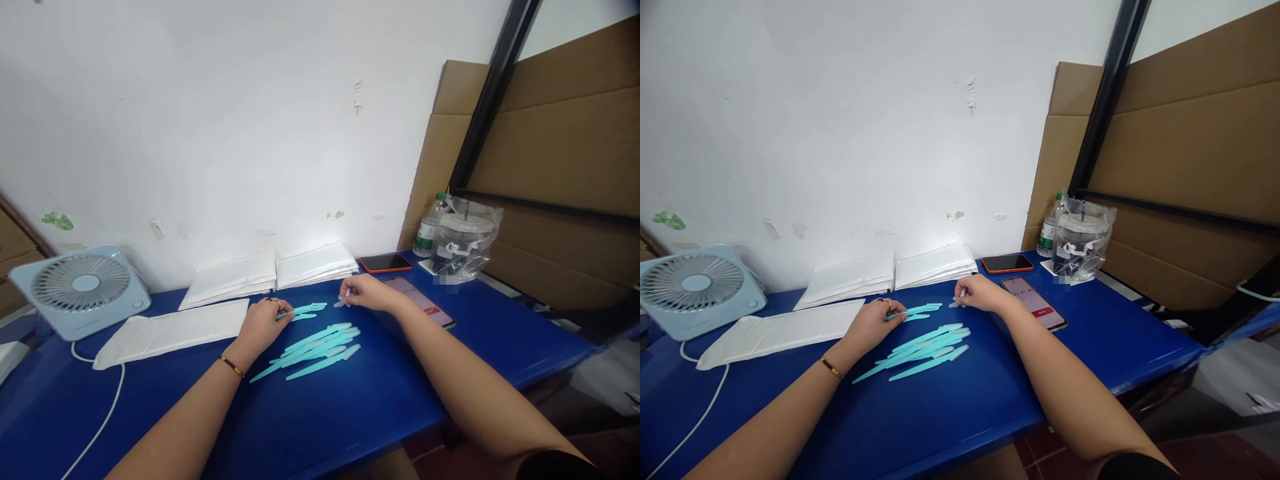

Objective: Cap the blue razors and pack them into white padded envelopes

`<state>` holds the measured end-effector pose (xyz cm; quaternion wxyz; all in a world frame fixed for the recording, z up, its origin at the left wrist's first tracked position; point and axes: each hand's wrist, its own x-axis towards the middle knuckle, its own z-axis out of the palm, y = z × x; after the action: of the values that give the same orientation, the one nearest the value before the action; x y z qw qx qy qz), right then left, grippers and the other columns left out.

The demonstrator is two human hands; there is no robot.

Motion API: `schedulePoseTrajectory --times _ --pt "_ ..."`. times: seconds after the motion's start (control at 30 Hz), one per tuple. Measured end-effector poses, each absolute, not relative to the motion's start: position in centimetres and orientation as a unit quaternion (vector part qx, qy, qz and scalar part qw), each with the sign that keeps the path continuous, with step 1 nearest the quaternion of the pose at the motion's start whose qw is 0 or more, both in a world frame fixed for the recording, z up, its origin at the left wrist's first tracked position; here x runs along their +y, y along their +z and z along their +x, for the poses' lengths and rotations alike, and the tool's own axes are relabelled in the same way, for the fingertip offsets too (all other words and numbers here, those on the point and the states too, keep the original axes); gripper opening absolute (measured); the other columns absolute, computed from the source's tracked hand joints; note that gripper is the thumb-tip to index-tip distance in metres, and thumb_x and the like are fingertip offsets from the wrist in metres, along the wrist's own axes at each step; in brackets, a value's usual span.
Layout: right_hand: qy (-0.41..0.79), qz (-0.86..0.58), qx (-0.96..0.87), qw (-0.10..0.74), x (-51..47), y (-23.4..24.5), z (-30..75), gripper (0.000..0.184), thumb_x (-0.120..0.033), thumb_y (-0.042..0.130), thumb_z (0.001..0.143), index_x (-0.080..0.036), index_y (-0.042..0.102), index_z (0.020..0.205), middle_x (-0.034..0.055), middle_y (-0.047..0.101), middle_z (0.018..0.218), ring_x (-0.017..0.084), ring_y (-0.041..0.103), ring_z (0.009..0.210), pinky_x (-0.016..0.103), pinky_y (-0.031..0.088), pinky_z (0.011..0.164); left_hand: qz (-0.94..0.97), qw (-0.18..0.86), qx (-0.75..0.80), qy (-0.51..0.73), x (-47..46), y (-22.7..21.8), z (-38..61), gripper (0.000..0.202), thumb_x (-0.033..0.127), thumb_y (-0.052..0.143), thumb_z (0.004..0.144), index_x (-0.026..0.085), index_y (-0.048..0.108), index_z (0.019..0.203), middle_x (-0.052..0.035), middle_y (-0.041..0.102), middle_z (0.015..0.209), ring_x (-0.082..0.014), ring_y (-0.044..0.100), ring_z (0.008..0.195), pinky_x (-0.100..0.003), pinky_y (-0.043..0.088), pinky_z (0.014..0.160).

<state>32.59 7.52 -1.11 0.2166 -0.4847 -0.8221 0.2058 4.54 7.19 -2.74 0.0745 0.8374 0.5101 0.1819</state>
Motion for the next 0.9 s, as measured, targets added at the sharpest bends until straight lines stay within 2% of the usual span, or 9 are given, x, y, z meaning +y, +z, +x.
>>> schedulePoseTrajectory --times 0.1,0.17,0.3,0.47,0.67,0.77,0.9 --pt "0.206 -0.443 -0.847 0.211 7.1 -0.6 32.9 0.020 -0.035 0.065 0.072 -0.017 0.066 0.082 0.0031 0.062 0.082 0.013 0.054 0.071 0.022 0.040 0.061 0.834 0.070 0.507 0.206 7.1 -2.6 4.4 0.022 0.038 0.055 0.077 0.025 0.064 0.092 -0.0018 0.065 0.088 -0.0205 0.057 0.087 -0.030 0.042 0.073" --pt "0.226 -0.401 -0.872 0.169 6.7 -0.4 32.4 0.025 -0.040 0.069 0.068 -0.018 0.068 0.079 0.0026 0.060 0.083 0.013 0.053 0.071 0.021 0.040 0.061 0.841 0.083 0.491 0.213 6.5 -2.4 4.8 0.024 0.042 0.054 0.078 0.024 0.064 0.088 -0.0023 0.064 0.086 -0.0198 0.058 0.085 -0.029 0.042 0.071" --pt "0.249 -0.374 -0.888 0.101 6.3 -0.6 31.1 0.020 -0.036 0.068 0.069 -0.016 0.067 0.075 0.0011 0.057 0.077 0.010 0.050 0.063 0.020 0.038 0.054 0.869 0.142 0.435 0.190 5.1 -2.0 5.8 0.030 0.049 0.051 0.078 0.023 0.065 0.082 -0.0023 0.064 0.083 -0.0177 0.058 0.077 -0.026 0.042 0.065" --pt "0.267 -0.383 -0.874 0.134 6.1 -0.5 30.4 0.021 -0.036 0.063 0.074 -0.016 0.064 0.078 -0.0009 0.057 0.068 0.010 0.047 0.059 0.020 0.035 0.052 0.878 0.156 0.422 0.160 4.7 -1.8 6.5 0.023 0.041 0.050 0.080 0.023 0.065 0.080 -0.0011 0.064 0.079 -0.0164 0.058 0.074 -0.025 0.041 0.062" --pt "0.239 -0.449 -0.842 0.182 7.2 -1.1 31.9 0.023 -0.038 0.064 0.074 -0.016 0.063 0.079 0.0004 0.059 0.067 0.011 0.051 0.058 0.020 0.036 0.053 0.864 0.063 0.467 0.175 6.3 -2.0 5.1 0.018 0.032 0.050 0.081 0.023 0.064 0.075 -0.0015 0.065 0.080 -0.0184 0.058 0.077 -0.029 0.039 0.067" --pt "0.209 -0.490 -0.822 0.202 7.5 -1.3 32.7 0.025 -0.038 0.068 0.070 -0.016 0.063 0.081 0.0021 0.061 0.073 0.012 0.054 0.061 0.021 0.038 0.054 0.847 0.056 0.498 0.175 6.9 -2.2 4.2 0.015 0.034 0.053 0.078 0.024 0.064 0.080 -0.0009 0.065 0.080 -0.0194 0.058 0.078 -0.029 0.039 0.066" --pt "0.202 -0.420 -0.866 0.184 6.7 -0.8 31.6 0.021 -0.038 0.065 0.073 -0.017 0.065 0.079 0.0026 0.059 0.081 0.012 0.053 0.068 0.022 0.040 0.060 0.849 0.101 0.483 0.190 6.3 -2.0 4.5 0.022 0.043 0.054 0.076 0.024 0.064 0.084 -0.0008 0.065 0.083 -0.0180 0.059 0.077 -0.027 0.040 0.063"
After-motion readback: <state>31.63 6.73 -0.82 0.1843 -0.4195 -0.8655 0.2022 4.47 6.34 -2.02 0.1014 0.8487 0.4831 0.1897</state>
